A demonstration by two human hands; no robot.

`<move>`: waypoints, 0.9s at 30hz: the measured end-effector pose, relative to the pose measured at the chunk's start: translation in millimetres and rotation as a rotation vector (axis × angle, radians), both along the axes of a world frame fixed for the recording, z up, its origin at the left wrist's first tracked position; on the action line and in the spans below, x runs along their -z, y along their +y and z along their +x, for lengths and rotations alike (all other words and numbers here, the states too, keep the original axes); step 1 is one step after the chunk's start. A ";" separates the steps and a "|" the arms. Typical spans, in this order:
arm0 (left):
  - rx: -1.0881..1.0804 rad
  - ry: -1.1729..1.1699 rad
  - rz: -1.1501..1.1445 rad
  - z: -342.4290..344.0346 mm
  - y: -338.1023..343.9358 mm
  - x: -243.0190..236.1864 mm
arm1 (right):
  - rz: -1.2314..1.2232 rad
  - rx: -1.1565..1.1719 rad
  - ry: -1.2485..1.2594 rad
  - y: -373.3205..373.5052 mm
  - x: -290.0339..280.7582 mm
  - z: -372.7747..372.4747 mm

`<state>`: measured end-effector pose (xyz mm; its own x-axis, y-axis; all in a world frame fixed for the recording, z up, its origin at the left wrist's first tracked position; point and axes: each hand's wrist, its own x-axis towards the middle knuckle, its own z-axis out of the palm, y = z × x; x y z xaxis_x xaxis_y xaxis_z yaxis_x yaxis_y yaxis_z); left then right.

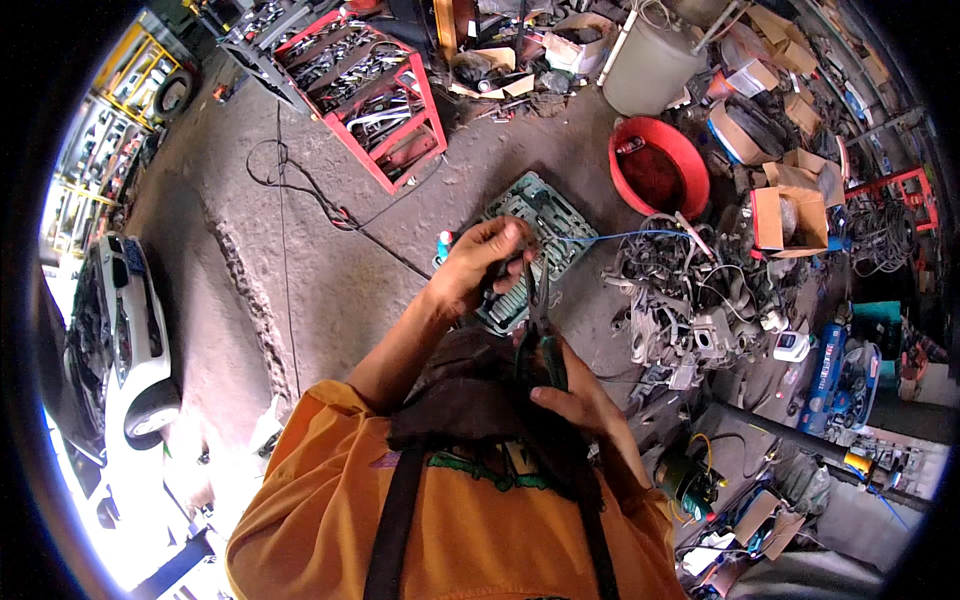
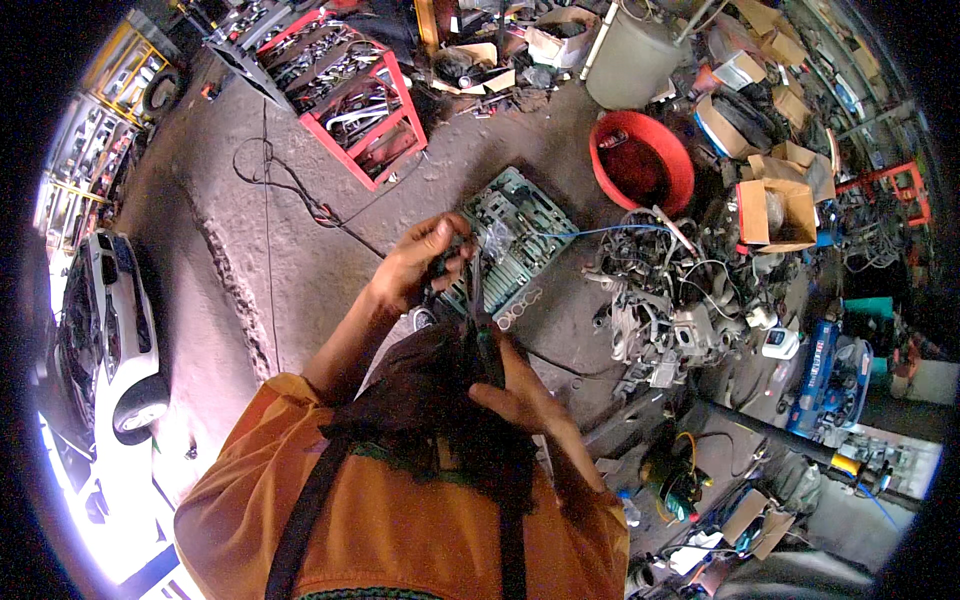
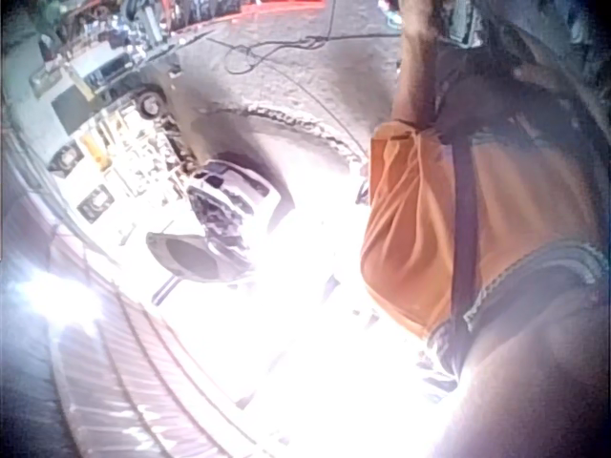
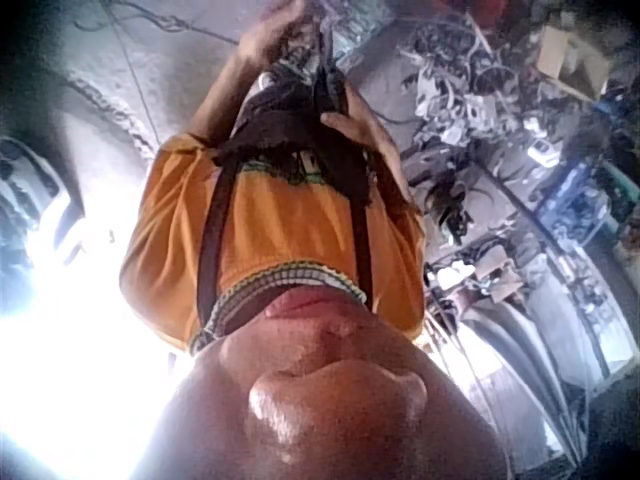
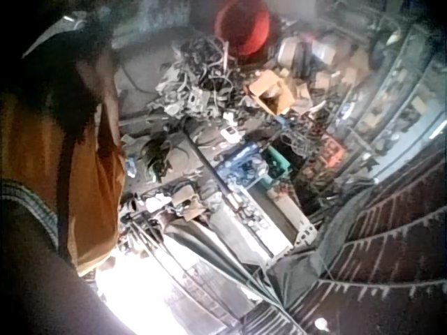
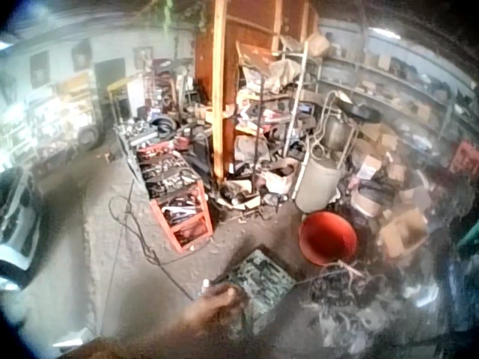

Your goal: The person works on a car engine with the hood open, using pliers to remove a small component from the engine bay. They then walk around the cluttered garage to retrieve a tool and return to the engine to continue working on the component.

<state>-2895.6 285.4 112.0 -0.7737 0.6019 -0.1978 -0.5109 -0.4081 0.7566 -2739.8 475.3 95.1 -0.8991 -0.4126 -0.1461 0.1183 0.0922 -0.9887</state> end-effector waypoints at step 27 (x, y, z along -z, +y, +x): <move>-0.453 -0.216 0.178 5.9 0.8 -15.0 | -0.028 0.680 0.168 -93.3 -24.2 -68.6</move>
<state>-2889.7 286.2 127.0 -0.9168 0.2554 -0.3070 -0.3902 -0.7366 0.5525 -2808.4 382.0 119.3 -0.9686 0.2477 0.0202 -0.0142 0.0258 -0.9996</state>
